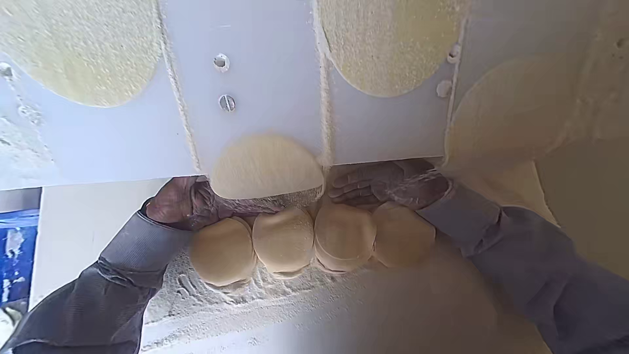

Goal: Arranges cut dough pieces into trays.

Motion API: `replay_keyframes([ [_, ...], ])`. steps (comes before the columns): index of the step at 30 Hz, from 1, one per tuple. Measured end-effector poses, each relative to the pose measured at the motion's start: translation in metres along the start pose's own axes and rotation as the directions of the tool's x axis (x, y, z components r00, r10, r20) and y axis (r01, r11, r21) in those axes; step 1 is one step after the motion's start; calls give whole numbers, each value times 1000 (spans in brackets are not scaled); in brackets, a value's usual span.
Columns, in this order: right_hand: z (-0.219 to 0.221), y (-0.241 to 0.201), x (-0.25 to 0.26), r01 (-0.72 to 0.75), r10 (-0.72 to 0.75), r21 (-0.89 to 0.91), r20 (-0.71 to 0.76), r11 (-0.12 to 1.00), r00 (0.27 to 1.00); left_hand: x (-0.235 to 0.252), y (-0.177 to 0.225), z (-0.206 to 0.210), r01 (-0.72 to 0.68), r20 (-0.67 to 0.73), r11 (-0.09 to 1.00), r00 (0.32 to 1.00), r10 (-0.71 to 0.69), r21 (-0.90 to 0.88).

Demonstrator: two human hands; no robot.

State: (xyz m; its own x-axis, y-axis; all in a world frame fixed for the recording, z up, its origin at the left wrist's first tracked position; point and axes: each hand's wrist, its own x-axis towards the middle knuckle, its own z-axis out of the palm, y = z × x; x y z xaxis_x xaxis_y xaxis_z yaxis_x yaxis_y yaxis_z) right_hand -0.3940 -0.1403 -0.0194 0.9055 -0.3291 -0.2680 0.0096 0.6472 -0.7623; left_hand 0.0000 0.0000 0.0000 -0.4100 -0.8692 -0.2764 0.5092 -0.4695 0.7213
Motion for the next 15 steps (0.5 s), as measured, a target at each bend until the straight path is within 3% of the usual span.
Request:
replay_keyframes([
  [1,34,-13,-8,-126,118,-52,-144,991,983,-8,-2,8,45,45,999,998,-46,17],
  [2,54,-16,-15,-203,188,-59,-193,977,963,-17,-4,19,93,99,993,990,-100,71],
  [5,82,6,-40,-243,233,-93,-104,966,967,-47,-21,40,136,240,972,954,-182,193],
  [8,108,28,-59,-238,232,-145,-59,960,971,-75,-38,46,140,256,981,951,-171,135],
  [12,126,24,-101,17,-23,-256,-17,966,1000,-114,-16,68,-36,96,975,995,15,217],
  [14,129,4,-139,144,-233,-437,-157,888,960,-145,1,82,-120,-12,955,992,128,272],
  [15,128,-4,-160,147,-350,-554,-279,819,894,-163,7,88,-148,-79,947,981,177,284],
])
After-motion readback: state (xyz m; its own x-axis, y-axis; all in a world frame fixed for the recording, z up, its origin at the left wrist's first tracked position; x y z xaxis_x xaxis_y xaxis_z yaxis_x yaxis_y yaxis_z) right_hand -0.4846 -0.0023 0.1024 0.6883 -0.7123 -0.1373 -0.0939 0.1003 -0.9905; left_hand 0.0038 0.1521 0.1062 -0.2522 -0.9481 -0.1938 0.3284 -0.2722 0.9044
